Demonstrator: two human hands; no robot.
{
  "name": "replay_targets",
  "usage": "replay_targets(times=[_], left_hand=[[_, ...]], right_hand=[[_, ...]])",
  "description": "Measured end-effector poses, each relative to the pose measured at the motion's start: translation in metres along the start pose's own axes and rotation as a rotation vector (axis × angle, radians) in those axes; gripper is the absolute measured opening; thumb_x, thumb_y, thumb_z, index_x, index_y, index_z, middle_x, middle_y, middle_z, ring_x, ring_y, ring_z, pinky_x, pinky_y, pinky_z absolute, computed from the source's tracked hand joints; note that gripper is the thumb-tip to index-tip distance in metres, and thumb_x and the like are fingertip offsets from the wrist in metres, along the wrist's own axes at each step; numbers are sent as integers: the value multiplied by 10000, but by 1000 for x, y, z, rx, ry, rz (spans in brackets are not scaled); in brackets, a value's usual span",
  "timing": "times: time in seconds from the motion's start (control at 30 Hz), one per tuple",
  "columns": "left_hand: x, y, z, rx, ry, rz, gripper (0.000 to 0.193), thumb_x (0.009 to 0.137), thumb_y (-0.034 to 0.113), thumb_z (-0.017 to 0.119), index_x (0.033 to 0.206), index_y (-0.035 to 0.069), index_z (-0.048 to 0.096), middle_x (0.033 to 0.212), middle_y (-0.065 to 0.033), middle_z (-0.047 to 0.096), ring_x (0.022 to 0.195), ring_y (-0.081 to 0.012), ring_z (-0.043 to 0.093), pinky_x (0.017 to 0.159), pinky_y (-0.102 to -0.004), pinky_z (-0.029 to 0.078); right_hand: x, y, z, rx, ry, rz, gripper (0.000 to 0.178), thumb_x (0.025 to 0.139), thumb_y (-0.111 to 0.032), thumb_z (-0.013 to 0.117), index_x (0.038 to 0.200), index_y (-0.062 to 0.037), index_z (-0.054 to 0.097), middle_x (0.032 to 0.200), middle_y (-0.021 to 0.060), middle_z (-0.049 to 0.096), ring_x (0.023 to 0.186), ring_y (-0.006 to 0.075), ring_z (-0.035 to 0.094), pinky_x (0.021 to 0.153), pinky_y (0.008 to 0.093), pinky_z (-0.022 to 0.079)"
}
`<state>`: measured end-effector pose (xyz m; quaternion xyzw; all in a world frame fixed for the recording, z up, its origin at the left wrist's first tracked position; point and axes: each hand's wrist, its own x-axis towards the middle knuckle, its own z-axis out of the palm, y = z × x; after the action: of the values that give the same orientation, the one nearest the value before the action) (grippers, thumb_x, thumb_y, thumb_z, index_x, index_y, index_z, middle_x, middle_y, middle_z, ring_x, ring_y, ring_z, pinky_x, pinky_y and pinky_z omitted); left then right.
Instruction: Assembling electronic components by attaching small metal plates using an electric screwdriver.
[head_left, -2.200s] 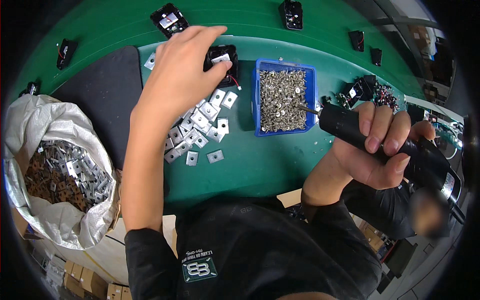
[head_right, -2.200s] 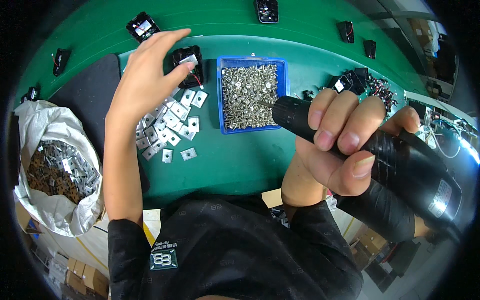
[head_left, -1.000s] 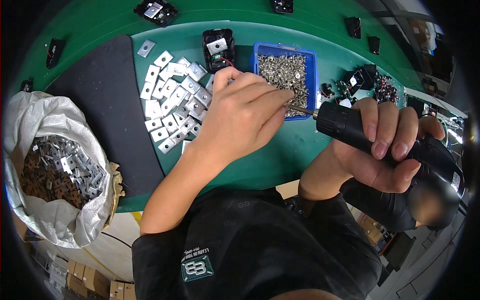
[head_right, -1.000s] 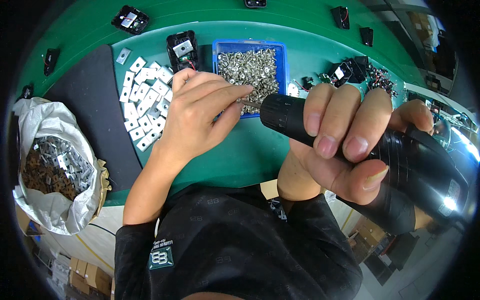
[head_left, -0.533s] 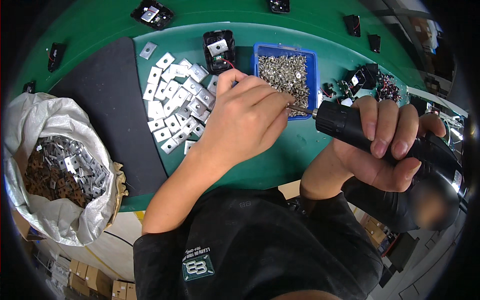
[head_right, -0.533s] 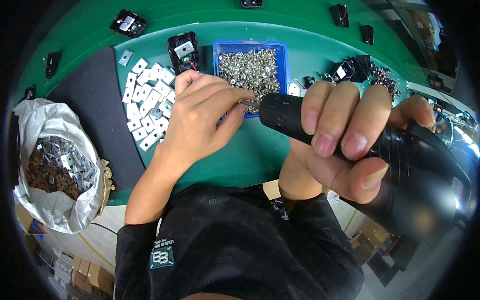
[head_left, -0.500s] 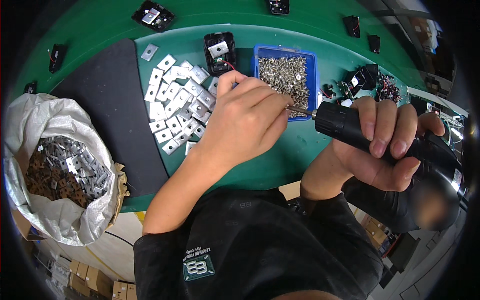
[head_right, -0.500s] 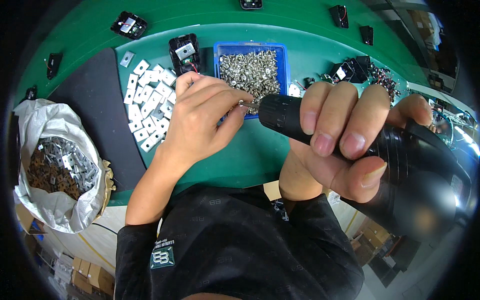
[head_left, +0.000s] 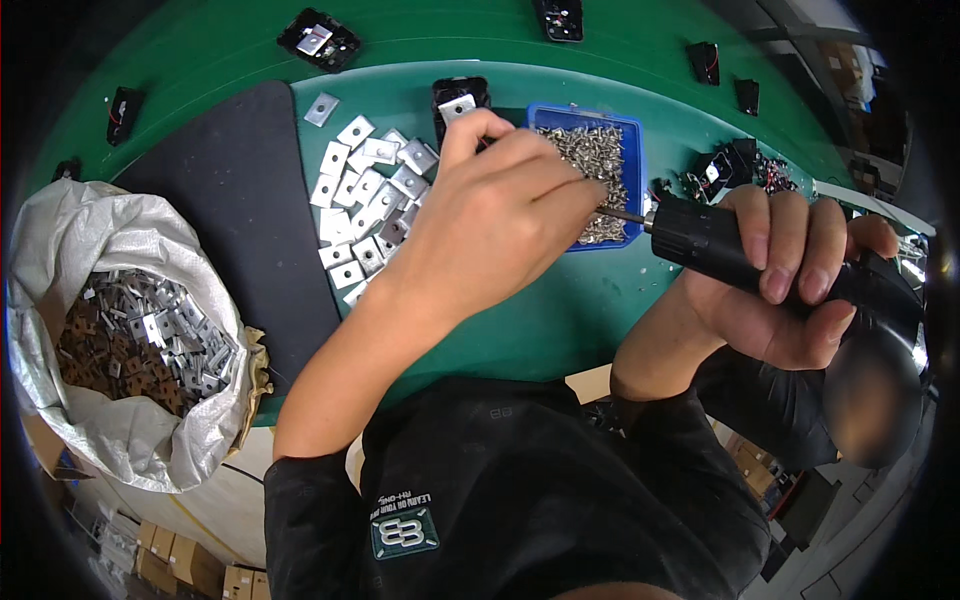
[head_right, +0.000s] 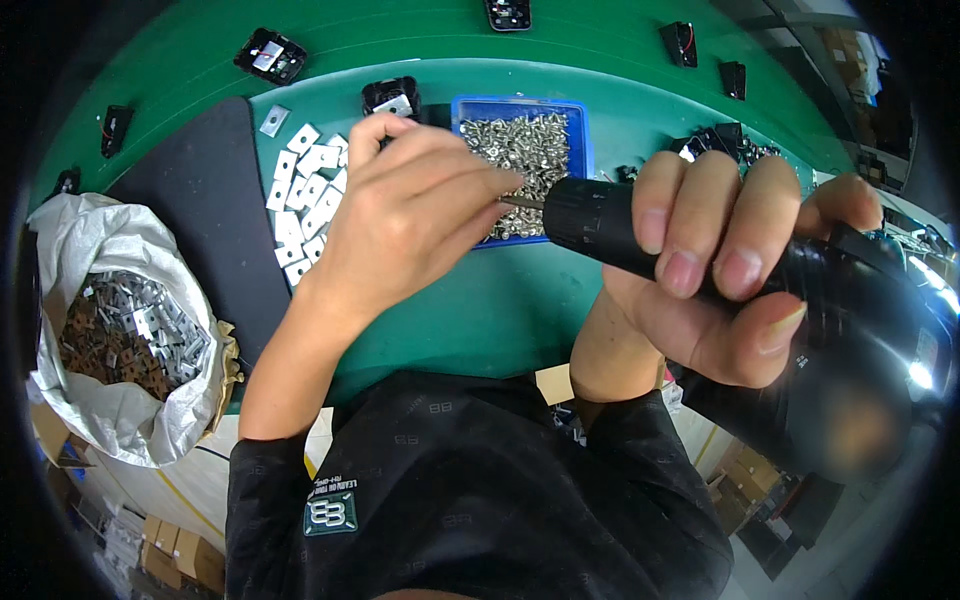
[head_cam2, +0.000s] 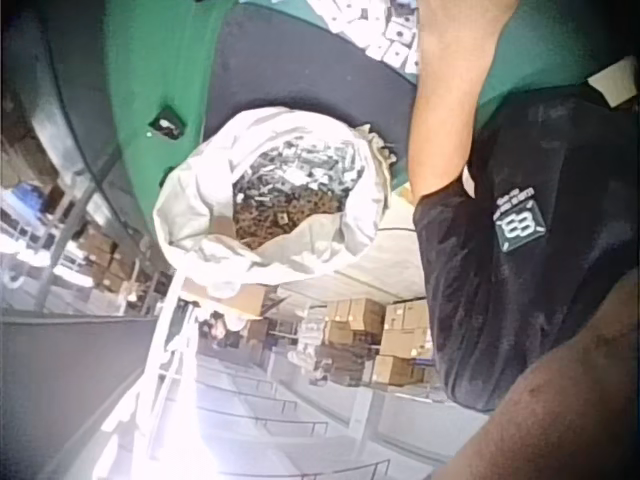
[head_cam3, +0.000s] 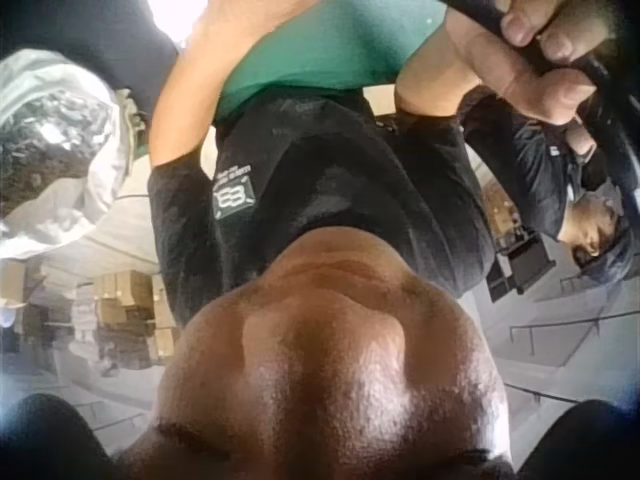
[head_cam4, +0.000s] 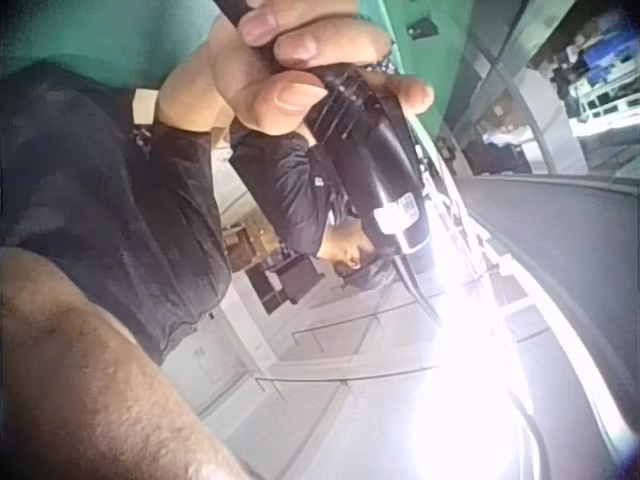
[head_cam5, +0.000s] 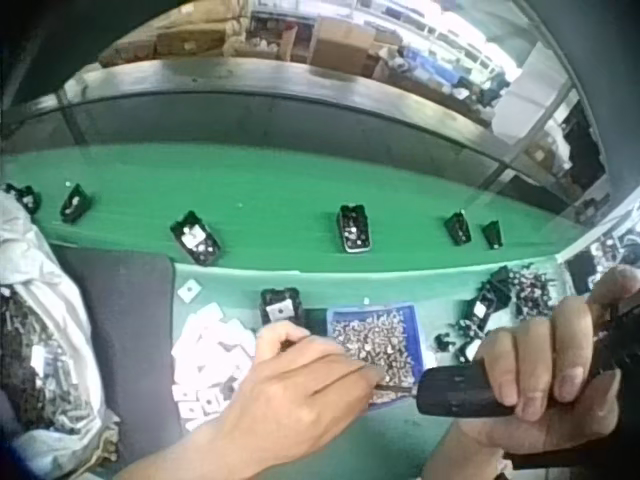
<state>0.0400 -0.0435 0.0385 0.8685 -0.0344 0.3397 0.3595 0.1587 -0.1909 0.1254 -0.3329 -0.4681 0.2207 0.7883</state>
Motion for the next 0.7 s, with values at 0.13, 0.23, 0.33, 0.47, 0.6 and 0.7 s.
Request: replay_targets(times=[0.13,0.23,0.33,0.47,0.6,0.7], left_hand=[[4,-20,-35,14,-103,-60,756,593,132,834,1298,119,562,1223,-60,584,1111,-241,553,952,-386,356],[-9,-50,-55,52,-188,-157,1074,561,160,861,1492,142,326,1467,-96,408,1290,-301,427,1041,-420,316],[-20,-73,-46,121,-206,-223,1085,580,164,862,1502,142,290,1480,-85,392,1309,-294,410,1062,-416,305],[-28,-76,-35,113,-153,-223,773,619,151,839,1313,92,503,1250,-84,580,1202,-263,508,1005,-424,345],[-28,-74,-33,117,-135,-251,741,620,172,836,1287,78,527,1237,-75,588,1168,-253,526,987,-408,353],[-29,-77,-34,95,-129,-256,737,620,184,835,1283,76,532,1221,-74,597,1157,-251,531,989,-404,352]], right_hand=[[6,9,2,7,9,6,504,857,-220,616,1323,-111,462,835,-42,544,698,68,531,747,261,428],[12,32,13,19,9,40,525,877,-251,619,1359,-134,447,835,-36,555,709,77,538,752,271,437],[21,61,15,-115,110,-100,354,928,-267,589,1256,-211,467,833,-9,581,709,114,541,736,311,456],[29,99,24,-162,312,-135,504,888,-159,569,1336,-182,339,700,41,508,550,160,503,597,360,473],[30,115,25,-245,338,-102,571,849,-107,590,1353,-169,328,678,49,495,563,170,519,589,362,486],[28,125,24,-256,337,-107,583,848,-105,595,1361,-150,320,678,60,495,559,172,519,594,368,493]])
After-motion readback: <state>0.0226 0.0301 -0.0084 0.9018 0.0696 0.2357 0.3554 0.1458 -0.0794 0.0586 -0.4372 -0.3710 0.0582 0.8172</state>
